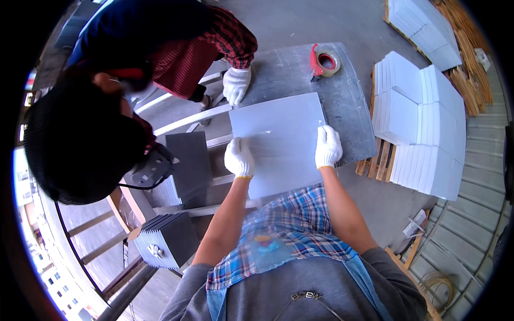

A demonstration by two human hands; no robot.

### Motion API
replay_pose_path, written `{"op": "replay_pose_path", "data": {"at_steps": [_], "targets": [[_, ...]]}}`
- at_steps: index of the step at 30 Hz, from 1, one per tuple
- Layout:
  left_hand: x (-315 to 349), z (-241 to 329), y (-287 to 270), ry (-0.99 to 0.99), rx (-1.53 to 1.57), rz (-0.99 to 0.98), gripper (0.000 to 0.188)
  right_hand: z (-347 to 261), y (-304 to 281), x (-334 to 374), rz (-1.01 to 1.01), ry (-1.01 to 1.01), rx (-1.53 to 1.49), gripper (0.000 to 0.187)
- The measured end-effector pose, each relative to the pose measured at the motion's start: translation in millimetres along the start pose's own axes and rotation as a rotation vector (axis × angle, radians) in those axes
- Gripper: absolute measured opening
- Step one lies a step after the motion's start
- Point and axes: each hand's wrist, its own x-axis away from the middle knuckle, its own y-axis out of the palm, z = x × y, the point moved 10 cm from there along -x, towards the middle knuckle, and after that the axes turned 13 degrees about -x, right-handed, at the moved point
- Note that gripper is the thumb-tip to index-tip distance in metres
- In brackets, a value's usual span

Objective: The person wraps rectangular panels in plastic film and secures them with tape. They place each wrapped panel into a cardboard box. A coworker assists by handing over panels and applying tape.

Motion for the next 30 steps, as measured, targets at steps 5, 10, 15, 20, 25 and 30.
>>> {"op": "replay_pose_path", "data": {"at_steps": [5, 10, 15, 20, 25, 30], "targets": [[-18, 24, -1, 0.166, -0.251, 0.189, 0.014, -4, 18, -33, 0.103, -0.196, -0.028, 0.014], [-37, 35, 7, 0.143, -0.306, 0.226, 0.011, -10, 35, -57, 0.132, -0.233, -0.043, 0.012], [-53, 36, 16, 0.164, -0.308, 0.281, 0.017, -15, 47, -71, 0.116, -0.236, -0.048, 0.013], [-54, 40, 16, 0.14, -0.33, 0.273, 0.016, -9, 54, -76, 0.073, -0.201, -0.05, 0.014], [-53, 47, 9, 0.21, -0.349, 0.394, 0.014, -9, 56, -78, 0.043, -0.18, -0.052, 0.014], [-7, 98, 3, 0.553, -0.281, 0.377, 0.057, -8, 57, -79, 0.041, -0.17, -0.043, 0.015]]}}
